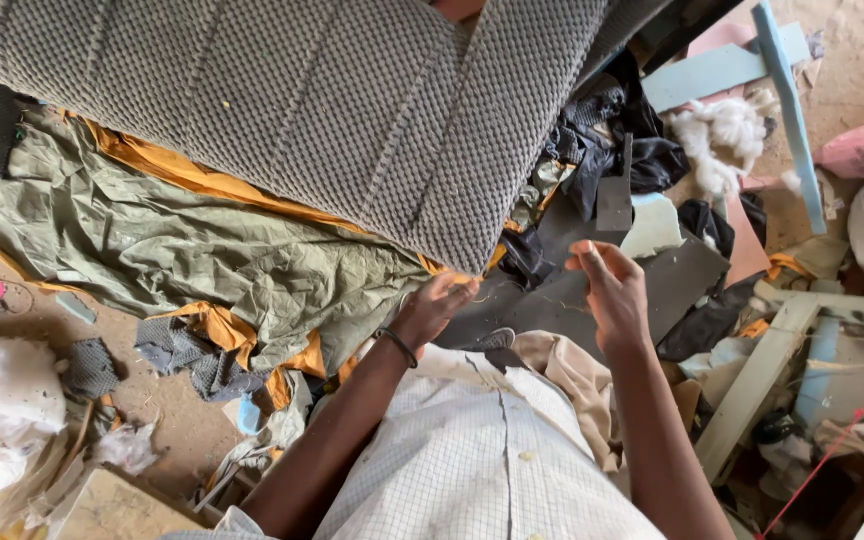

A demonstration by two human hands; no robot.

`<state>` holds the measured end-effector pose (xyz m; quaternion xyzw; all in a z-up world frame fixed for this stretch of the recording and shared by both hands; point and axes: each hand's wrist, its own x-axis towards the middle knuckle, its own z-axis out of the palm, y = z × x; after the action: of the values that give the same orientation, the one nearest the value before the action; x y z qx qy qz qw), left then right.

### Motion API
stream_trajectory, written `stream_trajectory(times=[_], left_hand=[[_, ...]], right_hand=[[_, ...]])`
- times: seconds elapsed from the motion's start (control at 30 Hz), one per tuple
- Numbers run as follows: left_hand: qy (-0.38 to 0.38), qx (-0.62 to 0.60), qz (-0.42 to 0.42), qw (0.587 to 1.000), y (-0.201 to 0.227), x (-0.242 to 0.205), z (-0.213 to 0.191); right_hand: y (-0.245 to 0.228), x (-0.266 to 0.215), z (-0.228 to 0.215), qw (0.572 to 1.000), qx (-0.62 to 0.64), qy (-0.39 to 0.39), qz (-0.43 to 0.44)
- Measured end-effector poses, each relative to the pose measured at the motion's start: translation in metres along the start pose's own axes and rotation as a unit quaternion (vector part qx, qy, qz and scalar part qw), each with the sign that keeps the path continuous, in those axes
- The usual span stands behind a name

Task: Hand-stitching grey textured fabric onto a sofa frame using a needle and thread.

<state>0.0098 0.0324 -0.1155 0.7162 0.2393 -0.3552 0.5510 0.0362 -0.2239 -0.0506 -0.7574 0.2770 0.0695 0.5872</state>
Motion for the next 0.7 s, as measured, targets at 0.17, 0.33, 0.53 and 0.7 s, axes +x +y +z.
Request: stream_trajectory(times=[0.17, 0.33, 0.53, 0.7], left_hand=[[0.000, -0.231, -0.046, 0.972, -0.030, 0.054, -0.010], [0.003, -0.353, -0.058, 0.934, 0.026, 0.060, -0.011], [0.140, -0.459, -0.096, 0.872, 0.034, 0.089, 0.028], [0.322, -0.552, -0.064, 0.766, 0.136, 0.064, 0.034]], right_hand=[[0.001, 0.044, 0.013, 0.999, 0.014, 0.012, 0.045], [-0.018, 0.125, 0.013, 0.997, 0.045, 0.051, 0.037], [-0.032, 0.282, 0.018, 1.000, 0.009, 0.014, -0.018], [-0.004, 0.476, 0.024, 0.990, -0.128, -0.030, -0.056]])
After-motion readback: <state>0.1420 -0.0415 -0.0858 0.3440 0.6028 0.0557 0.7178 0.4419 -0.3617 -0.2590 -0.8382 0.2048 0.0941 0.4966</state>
